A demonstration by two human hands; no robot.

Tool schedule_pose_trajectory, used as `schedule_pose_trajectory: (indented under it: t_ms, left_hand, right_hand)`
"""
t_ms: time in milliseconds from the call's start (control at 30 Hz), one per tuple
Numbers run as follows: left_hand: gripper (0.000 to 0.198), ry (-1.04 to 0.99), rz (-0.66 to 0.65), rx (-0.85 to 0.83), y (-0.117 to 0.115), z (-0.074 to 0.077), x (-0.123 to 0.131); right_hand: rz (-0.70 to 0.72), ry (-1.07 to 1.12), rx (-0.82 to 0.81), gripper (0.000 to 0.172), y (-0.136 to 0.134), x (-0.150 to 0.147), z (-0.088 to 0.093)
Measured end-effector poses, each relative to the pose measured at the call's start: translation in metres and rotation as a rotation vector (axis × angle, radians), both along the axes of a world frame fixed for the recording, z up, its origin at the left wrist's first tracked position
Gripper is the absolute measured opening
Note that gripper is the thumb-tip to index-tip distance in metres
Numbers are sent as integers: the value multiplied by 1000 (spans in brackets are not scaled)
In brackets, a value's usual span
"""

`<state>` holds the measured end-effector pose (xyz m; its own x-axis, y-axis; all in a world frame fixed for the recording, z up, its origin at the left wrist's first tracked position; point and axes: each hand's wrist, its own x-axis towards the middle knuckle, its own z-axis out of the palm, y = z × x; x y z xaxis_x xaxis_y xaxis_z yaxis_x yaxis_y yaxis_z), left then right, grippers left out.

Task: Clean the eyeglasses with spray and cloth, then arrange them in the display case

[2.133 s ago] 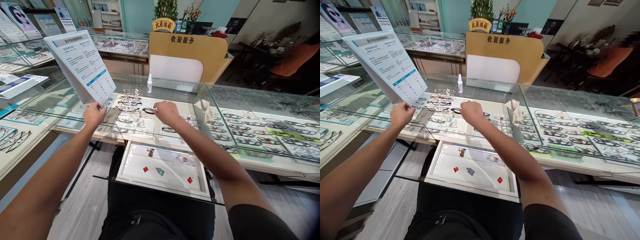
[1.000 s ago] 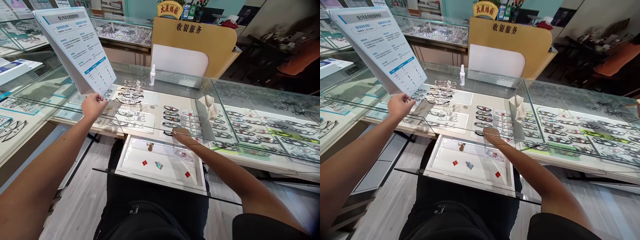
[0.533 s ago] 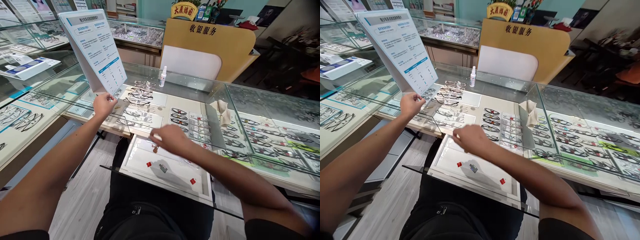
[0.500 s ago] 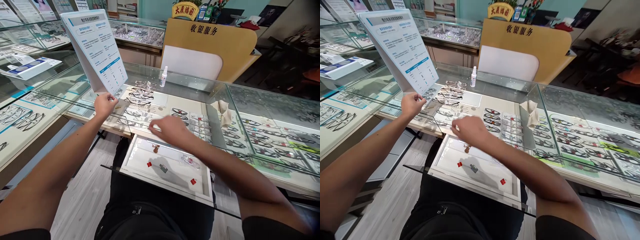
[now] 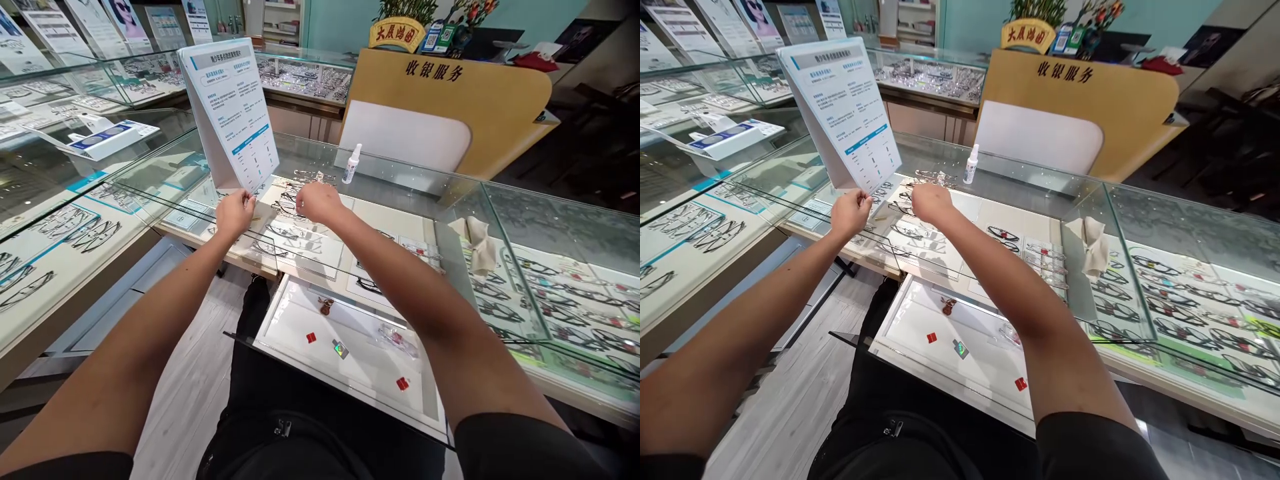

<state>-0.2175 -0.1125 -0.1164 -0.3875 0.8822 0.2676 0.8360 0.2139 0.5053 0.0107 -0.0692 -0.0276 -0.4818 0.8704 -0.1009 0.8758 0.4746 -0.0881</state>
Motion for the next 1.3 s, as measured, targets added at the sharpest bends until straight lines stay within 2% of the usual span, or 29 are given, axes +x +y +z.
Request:
schedule_pose_trajectory:
  t_ms: [67, 133, 267, 367, 467, 567, 667, 800, 933, 1100, 1300]
  left_hand:
    - [20, 7, -4, -15, 0, 1, 0]
    - [20, 12, -16, -34, 0, 1, 1]
    - [20, 50, -38, -74, 2, 2, 0]
    - [24, 81, -57, -93, 3, 3, 1]
    - [25, 94, -59, -107, 4, 4, 2]
    - [20, 80, -58, -82, 4, 4, 3]
    - [10, 41, -65, -40, 3, 3, 4]
    - [3, -15, -76, -7, 1, 3, 4]
    - [4, -31, -72, 2, -2, 4, 4]
    - [5, -37, -77, 22, -4, 5, 5]
    - [9, -43, -84, 35, -5, 5, 5]
  right_hand:
    - [12, 18, -6, 26, -11, 3, 5]
    - [52, 67, -33, 25, -33, 9, 12]
    - [153, 91, -188, 25, -107, 33, 21]
    - [245, 15, -361, 25, -161, 54, 6]
    - [266, -56, -465, 25, -184, 72, -27]
    - [185, -62, -467, 24, -168, 83, -67]
    - [21, -43, -394, 25, -128, 87, -101]
    - [-84, -58, -329, 31, -80, 84, -137]
    - [-108, -64, -301, 36, -58, 76, -166]
    - [-112, -95, -303, 37, -49, 73, -187]
    - [-110, -129, -307, 38, -48, 71, -191]
